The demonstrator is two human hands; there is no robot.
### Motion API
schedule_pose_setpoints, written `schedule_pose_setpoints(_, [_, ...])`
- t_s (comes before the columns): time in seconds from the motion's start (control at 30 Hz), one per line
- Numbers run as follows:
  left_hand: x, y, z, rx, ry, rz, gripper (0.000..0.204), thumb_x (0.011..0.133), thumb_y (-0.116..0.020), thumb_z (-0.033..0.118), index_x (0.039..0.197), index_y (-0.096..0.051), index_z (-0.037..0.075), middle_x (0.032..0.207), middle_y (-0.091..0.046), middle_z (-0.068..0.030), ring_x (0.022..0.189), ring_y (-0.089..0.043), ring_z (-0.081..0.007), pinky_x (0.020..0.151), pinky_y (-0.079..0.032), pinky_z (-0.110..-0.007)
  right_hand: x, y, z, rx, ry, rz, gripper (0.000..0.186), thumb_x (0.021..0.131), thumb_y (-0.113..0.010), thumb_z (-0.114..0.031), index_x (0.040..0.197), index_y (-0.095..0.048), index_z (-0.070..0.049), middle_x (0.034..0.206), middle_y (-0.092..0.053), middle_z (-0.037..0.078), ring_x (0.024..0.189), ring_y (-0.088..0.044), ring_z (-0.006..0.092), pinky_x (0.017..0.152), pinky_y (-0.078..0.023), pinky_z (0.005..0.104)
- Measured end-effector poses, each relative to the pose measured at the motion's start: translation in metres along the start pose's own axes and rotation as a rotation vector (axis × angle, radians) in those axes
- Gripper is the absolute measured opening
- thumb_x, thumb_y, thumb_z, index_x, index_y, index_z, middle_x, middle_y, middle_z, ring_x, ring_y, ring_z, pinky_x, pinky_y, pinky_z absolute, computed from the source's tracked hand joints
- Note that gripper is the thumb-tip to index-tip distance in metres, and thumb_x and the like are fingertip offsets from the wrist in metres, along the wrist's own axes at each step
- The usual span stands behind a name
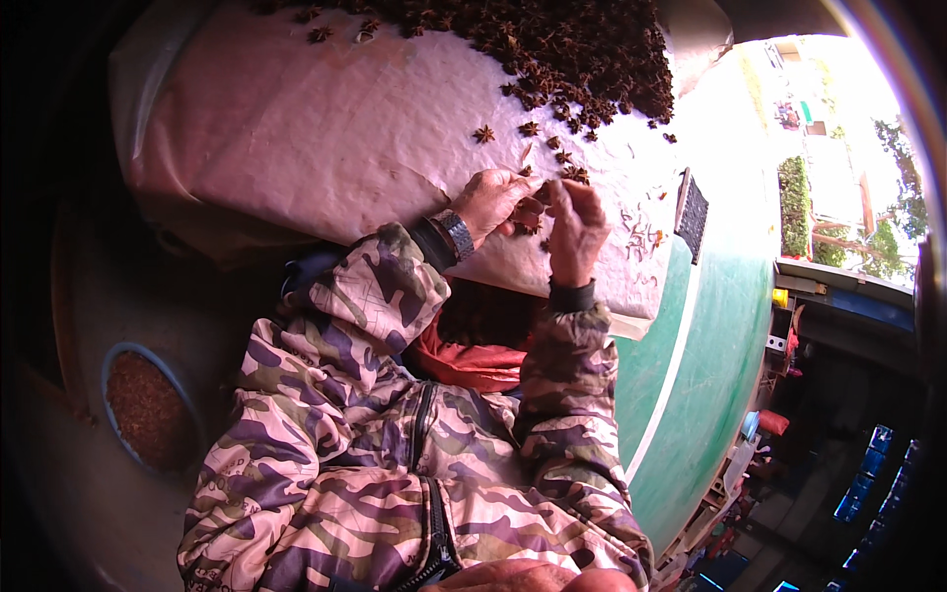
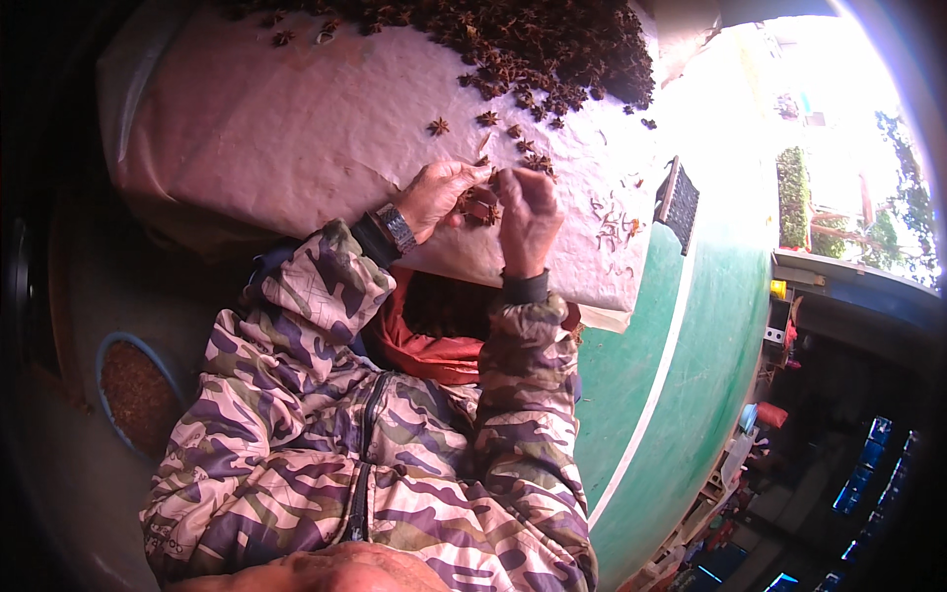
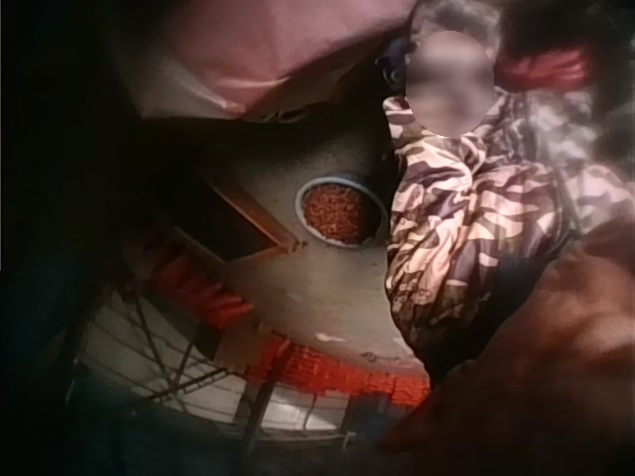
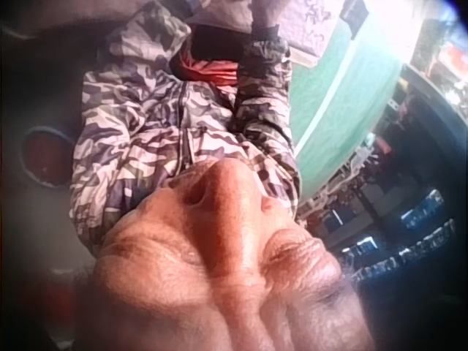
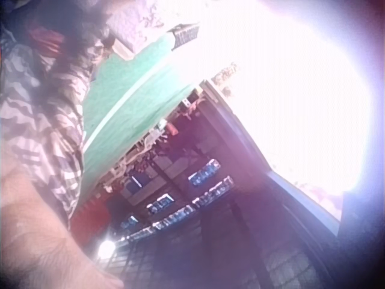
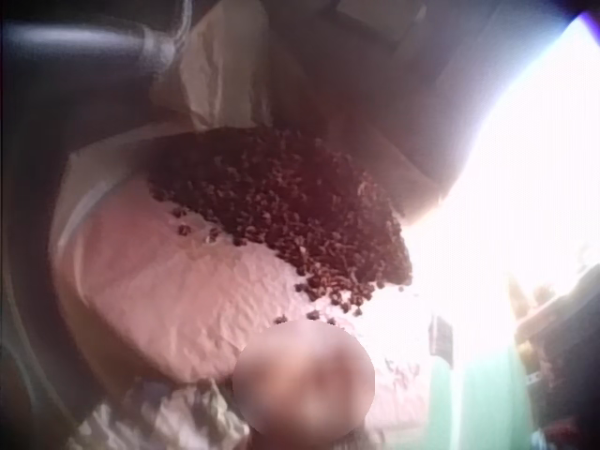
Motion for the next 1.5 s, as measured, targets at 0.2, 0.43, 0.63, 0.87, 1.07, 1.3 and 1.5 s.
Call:
schedule_pose_setpoints(0.2, [0.005,0.006,-0.012,-0.138,0.006,-0.006,0.013,0.101,-0.066,0.014,0.111,-0.066,0.006,0.096,-0.072,-0.0024,0.073,-0.067,-0.0057,0.048,-0.044,-0.017,-0.029,0.003,-0.01,0.01,0.128,0.041,0.005,0.099,-0.068,-0.004,0.102,-0.065,-0.001,0.096,-0.071,0.004,0.086,-0.064,0.008,0.074,-0.053,0.0245])
schedule_pose_setpoints(0.43, [0.001,-0.005,-0.015,0.027,0.015,-0.081,0.012,0.091,-0.073,0.008,0.101,-0.068,0.004,0.082,-0.069,-0.0015,0.066,-0.062,-0.0059,0.048,-0.042,-0.019,0.011,0.024,-0.012,-0.432,0.255,0.124,0.007,0.097,-0.065,-0.007,0.102,-0.061,-0.006,0.08,-0.07,0.012,0.062,-0.064,0.0179,0.057,-0.05,0.0341])
schedule_pose_setpoints(0.63, [-0.003,-0.008,0.008,0.45,-0.198,-0.029,0.012,0.088,-0.071,0.006,0.1,-0.068,0.002,0.086,-0.07,-0.0035,0.074,-0.068,-0.011,0.068,-0.056,-0.026,0.078,0.028,0.013,-0.873,0.155,0.017,0.017,0.09,-0.069,-0.024,0.092,-0.069,-0.007,0.086,-0.073,0.019,0.086,-0.071,0.0391,0.079,-0.055,0.0486])
schedule_pose_setpoints(0.87, [-0.004,-0.011,0.009,0.538,-0.148,-0.033,0.014,0.092,-0.069,0.011,0.101,-0.067,0.0,0.089,-0.071,-0.0058,0.072,-0.068,-0.0121,0.068,-0.058,-0.028,0.077,0.023,0.03,-0.857,0.134,-0.149,0.016,0.083,-0.072,-0.022,0.085,-0.073,-0.006,0.085,-0.074,0.018,0.081,-0.071,0.039,0.076,-0.056,0.0481])
schedule_pose_setpoints(1.07, [0.003,0.0,0.012,0.529,-0.167,0.039,0.018,0.095,-0.072,0.013,0.105,-0.066,-0.001,0.091,-0.072,-0.0062,0.072,-0.066,-0.0105,0.066,-0.056,-0.027,0.016,0.031,0.014,-0.24,0.056,-0.04,0.012,0.084,-0.079,-0.005,0.092,-0.071,-0.003,0.087,-0.075,0.007,0.076,-0.069,0.0128,0.069,-0.054,0.0283])
schedule_pose_setpoints(1.3, [-0.005,-0.032,0.012,0.58,-0.406,-0.21,0.022,0.098,-0.069,0.011,0.117,-0.065,0.001,0.099,-0.074,-0.0071,0.093,-0.07,-0.0154,0.083,-0.056,-0.03,-0.021,0.021,-0.01,0.172,-0.014,0.047,0.007,0.091,-0.074,0.003,0.094,-0.069,-0.001,0.093,-0.073,0.004,0.08,-0.064,0.0078,0.071,-0.052,0.0231])
schedule_pose_setpoints(1.5, [-0.034,-0.055,0.034,1.129,-0.72,-0.12,0.021,0.096,-0.069,0.016,0.109,-0.064,0.0,0.094,-0.073,-0.0143,0.089,-0.073,-0.0252,0.079,-0.056,-0.038,-0.031,0.021,-0.013,0.251,0.029,-0.019,0.011,0.091,-0.073,0.006,0.098,-0.067,0.0,0.097,-0.073,0.008,0.08,-0.066,0.0106,0.072,-0.054,0.025])
Point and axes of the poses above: each hand's wrist, its own x-axis towards the middle knuckle, its own y-axis out of the back of the hand, z = x × y, the point moved 10 cm from there along x, towards the middle knuckle
